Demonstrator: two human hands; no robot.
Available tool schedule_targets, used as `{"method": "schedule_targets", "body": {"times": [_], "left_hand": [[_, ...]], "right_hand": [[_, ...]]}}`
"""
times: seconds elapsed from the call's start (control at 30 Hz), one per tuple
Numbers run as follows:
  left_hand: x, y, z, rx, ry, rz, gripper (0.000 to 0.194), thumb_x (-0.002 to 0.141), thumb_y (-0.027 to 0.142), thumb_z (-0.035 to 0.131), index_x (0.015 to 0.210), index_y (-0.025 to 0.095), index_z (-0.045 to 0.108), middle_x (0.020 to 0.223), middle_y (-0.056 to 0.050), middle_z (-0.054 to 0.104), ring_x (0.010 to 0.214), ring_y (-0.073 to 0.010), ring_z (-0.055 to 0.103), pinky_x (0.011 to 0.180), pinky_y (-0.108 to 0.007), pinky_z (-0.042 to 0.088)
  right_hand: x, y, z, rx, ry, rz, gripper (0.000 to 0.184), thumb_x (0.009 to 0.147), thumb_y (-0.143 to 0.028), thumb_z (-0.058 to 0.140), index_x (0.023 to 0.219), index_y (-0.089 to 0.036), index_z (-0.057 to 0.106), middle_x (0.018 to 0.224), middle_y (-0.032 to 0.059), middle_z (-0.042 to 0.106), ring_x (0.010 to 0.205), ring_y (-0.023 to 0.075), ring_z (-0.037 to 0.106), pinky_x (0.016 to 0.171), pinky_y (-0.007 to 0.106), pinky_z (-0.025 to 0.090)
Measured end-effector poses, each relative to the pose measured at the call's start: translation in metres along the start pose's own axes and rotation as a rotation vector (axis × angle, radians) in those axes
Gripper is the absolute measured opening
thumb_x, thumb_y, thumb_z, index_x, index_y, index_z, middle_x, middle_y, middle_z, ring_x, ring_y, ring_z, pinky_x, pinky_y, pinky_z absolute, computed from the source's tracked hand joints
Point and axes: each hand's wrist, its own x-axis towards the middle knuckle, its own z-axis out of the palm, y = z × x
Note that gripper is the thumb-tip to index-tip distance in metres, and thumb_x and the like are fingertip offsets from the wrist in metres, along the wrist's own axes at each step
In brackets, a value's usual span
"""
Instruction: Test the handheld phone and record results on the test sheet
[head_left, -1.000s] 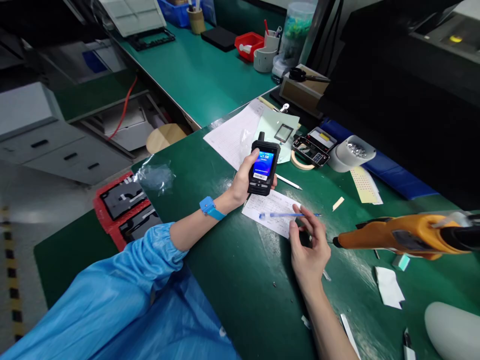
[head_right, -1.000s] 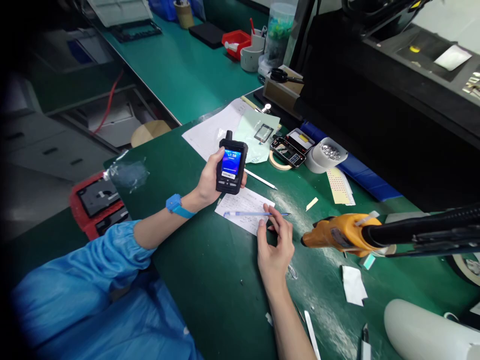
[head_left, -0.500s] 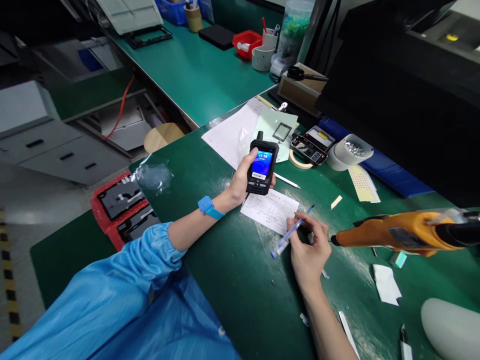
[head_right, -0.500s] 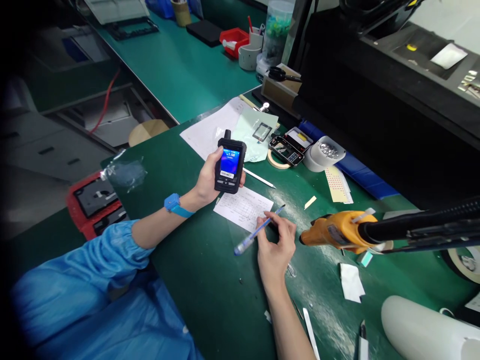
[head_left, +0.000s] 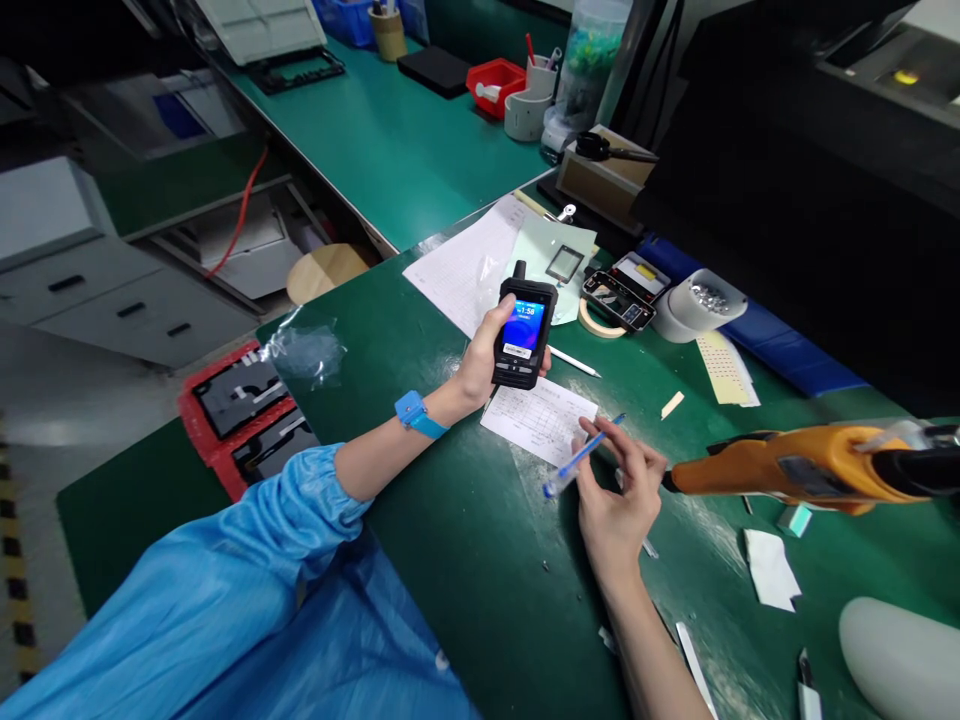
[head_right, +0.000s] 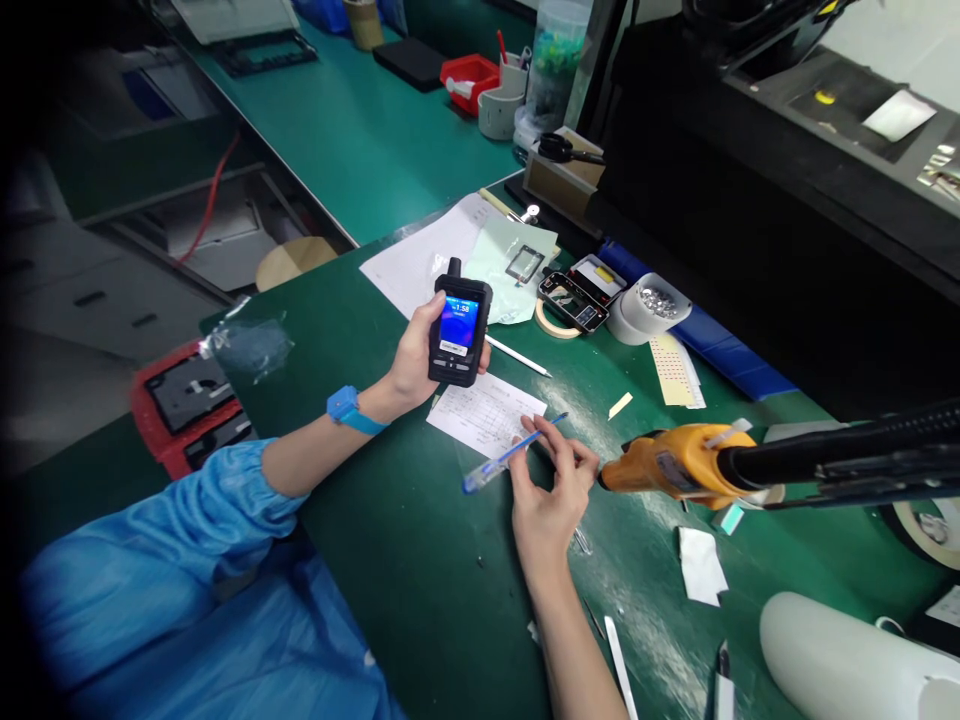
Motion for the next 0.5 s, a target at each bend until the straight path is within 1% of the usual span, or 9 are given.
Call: {"method": "schedule_targets", "body": {"times": [0.07, 0.13, 0.2, 0.23, 0.3, 0.37, 0.4, 0.5], "left_hand": [[-0.0002, 0.0003, 0.0002, -0.009, -0.003, 0.002, 0.073, 0.099, 0.088, 0.049, 0.094, 0.02, 0.073, 0.068, -0.006, 0.073, 0.055, -0.0183, 0.071, 0.051, -0.029, 0.056], [-0.0001, 0.0004, 0.0008, -0.011, -0.006, 0.006, 0.073, 0.1, 0.088, 0.048, 0.097, 0.019, 0.075, 0.067, -0.006, 0.073, 0.055, -0.0182, 0.071, 0.051, -0.028, 0.056], [0.0003, 0.0, 0.0013, -0.008, -0.001, 0.002, 0.072, 0.099, 0.086, 0.048, 0.098, 0.019, 0.075, 0.066, -0.006, 0.072, 0.056, -0.0188, 0.071, 0.051, -0.028, 0.056], [0.0006, -0.0004, 0.0014, -0.006, 0.001, -0.004, 0.071, 0.099, 0.086, 0.049, 0.097, 0.02, 0.075, 0.066, -0.006, 0.071, 0.057, -0.0191, 0.072, 0.052, -0.028, 0.057], [0.0012, -0.0015, 0.0011, -0.005, -0.004, -0.01, 0.069, 0.097, 0.086, 0.051, 0.093, 0.021, 0.074, 0.065, -0.005, 0.07, 0.057, -0.0193, 0.072, 0.053, -0.029, 0.057], [0.0014, -0.0025, 0.0004, -0.014, -0.01, 0.001, 0.068, 0.097, 0.086, 0.053, 0.091, 0.021, 0.073, 0.064, -0.004, 0.069, 0.057, -0.0192, 0.072, 0.055, -0.029, 0.059], [0.0013, -0.0028, 0.0001, -0.019, -0.009, 0.006, 0.067, 0.097, 0.086, 0.053, 0.091, 0.021, 0.073, 0.064, -0.004, 0.069, 0.057, -0.0191, 0.072, 0.056, -0.029, 0.059], [0.0007, -0.0025, -0.0002, -0.023, 0.001, -0.002, 0.069, 0.1, 0.085, 0.05, 0.096, 0.021, 0.075, 0.065, -0.004, 0.072, 0.057, -0.019, 0.073, 0.055, -0.029, 0.059]], "right_hand": [[0.0029, -0.0026, -0.0003, -0.018, 0.088, -0.023, 0.027, 0.103, -0.05, 0.08, 0.111, -0.024, 0.079, 0.089, 0.0045, 0.078, 0.092, 0.0257, 0.071, 0.088, 0.042, 0.06], [0.0056, -0.004, 0.0004, -0.017, 0.157, -0.03, 0.036, 0.102, -0.058, 0.08, 0.091, -0.025, 0.072, 0.078, 0.0005, 0.07, 0.081, 0.0226, 0.064, 0.08, 0.037, 0.053], [0.0072, -0.0041, 0.0013, 0.003, 0.18, -0.015, 0.043, 0.101, -0.061, 0.08, 0.08, -0.026, 0.066, 0.074, -0.0012, 0.064, 0.076, 0.021, 0.058, 0.076, 0.035, 0.049], [0.0074, -0.0037, 0.0017, 0.008, 0.177, -0.008, 0.043, 0.101, -0.06, 0.08, 0.08, -0.026, 0.065, 0.073, -0.0014, 0.063, 0.076, 0.0209, 0.058, 0.076, 0.035, 0.048], [0.0068, -0.0027, 0.002, -0.008, 0.153, -0.003, 0.034, 0.101, -0.055, 0.081, 0.088, -0.025, 0.072, 0.077, -0.0003, 0.068, 0.08, 0.0225, 0.061, 0.08, 0.037, 0.05], [0.0051, -0.0014, 0.0017, -0.037, 0.116, -0.005, 0.021, 0.102, -0.046, 0.08, 0.104, -0.025, 0.078, 0.088, 0.0027, 0.076, 0.089, 0.025, 0.065, 0.086, 0.039, 0.053], [0.0042, -0.0006, 0.0014, -0.053, 0.095, -0.007, 0.019, 0.103, -0.042, 0.078, 0.112, -0.026, 0.08, 0.096, 0.0043, 0.08, 0.095, 0.0263, 0.067, 0.09, 0.041, 0.054], [0.0013, 0.0021, -0.0006, -0.105, 0.052, -0.033, 0.029, 0.105, -0.033, 0.071, 0.132, -0.027, 0.08, 0.111, 0.0074, 0.084, 0.105, 0.0287, 0.068, 0.099, 0.047, 0.056]]}}
